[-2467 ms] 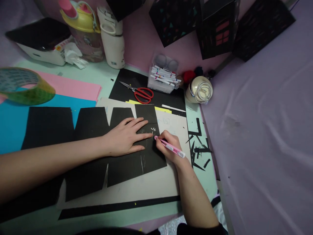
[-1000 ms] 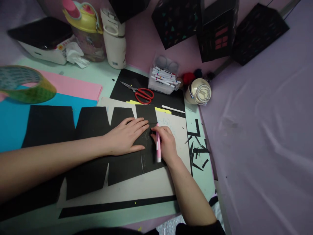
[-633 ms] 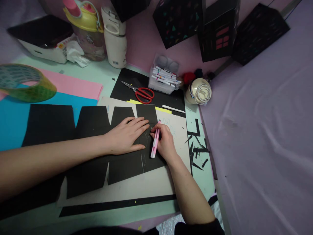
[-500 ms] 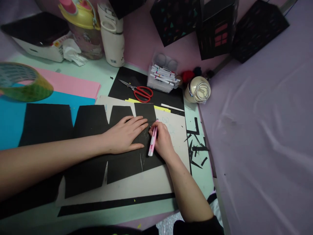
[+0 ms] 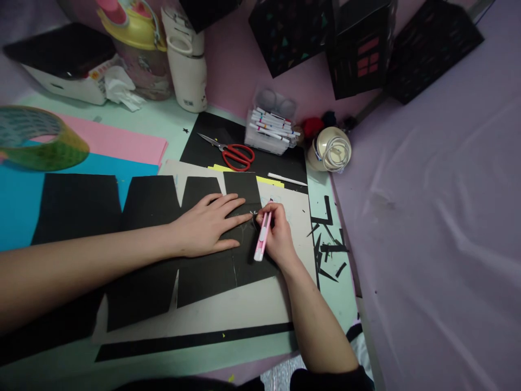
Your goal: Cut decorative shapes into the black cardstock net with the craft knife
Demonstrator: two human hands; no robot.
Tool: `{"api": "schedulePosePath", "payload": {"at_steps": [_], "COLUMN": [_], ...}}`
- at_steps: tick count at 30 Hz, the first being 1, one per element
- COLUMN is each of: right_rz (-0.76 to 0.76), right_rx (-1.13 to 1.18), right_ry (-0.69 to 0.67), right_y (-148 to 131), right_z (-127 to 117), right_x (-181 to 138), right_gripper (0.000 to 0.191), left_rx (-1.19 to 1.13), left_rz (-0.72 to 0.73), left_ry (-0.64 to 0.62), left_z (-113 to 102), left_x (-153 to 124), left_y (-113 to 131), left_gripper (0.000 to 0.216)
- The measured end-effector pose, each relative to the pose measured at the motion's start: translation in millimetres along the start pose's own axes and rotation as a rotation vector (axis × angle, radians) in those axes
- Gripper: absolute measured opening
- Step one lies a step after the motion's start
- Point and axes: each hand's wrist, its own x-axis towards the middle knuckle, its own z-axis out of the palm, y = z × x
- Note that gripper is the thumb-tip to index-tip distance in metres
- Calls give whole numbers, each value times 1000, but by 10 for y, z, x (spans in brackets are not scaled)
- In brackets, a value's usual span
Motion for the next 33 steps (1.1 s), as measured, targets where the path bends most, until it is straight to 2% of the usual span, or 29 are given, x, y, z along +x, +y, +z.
{"api": "schedulePosePath", "payload": {"at_steps": [4, 10, 16, 22, 25, 30, 33], "right_rz": [-7, 20, 49, 21, 10, 21, 45], "right_rx": [25, -41, 6, 117, 67, -172, -130], "right_ry": [-11, -187, -222, -102, -18, 224, 237], "right_y": [-60, -133, -179, -197, -194, -164, -143], "right_z": [-25, -94, -147, -268, -349, -385, -393], "right_x": [-24, -66, -73, -37, -13, -6, -13], "right_gripper": [15, 12, 12, 17, 19, 14, 14], "left_rx": [-7, -17, -13, -27, -18, -14, -27], "left_rz": [-2, 3, 1, -1, 4, 12, 11], "left_ry": [-5, -21, -33, -40, -37, -26, -17], "left_z": [-1, -12, -27, -21, -18, -14, -9], "left_x": [-3, 0, 10, 9, 7, 6, 5], "left_y": [-1, 4, 14, 9, 5, 4, 3], "left_gripper": [62, 55, 53, 53, 52, 53, 53]}}
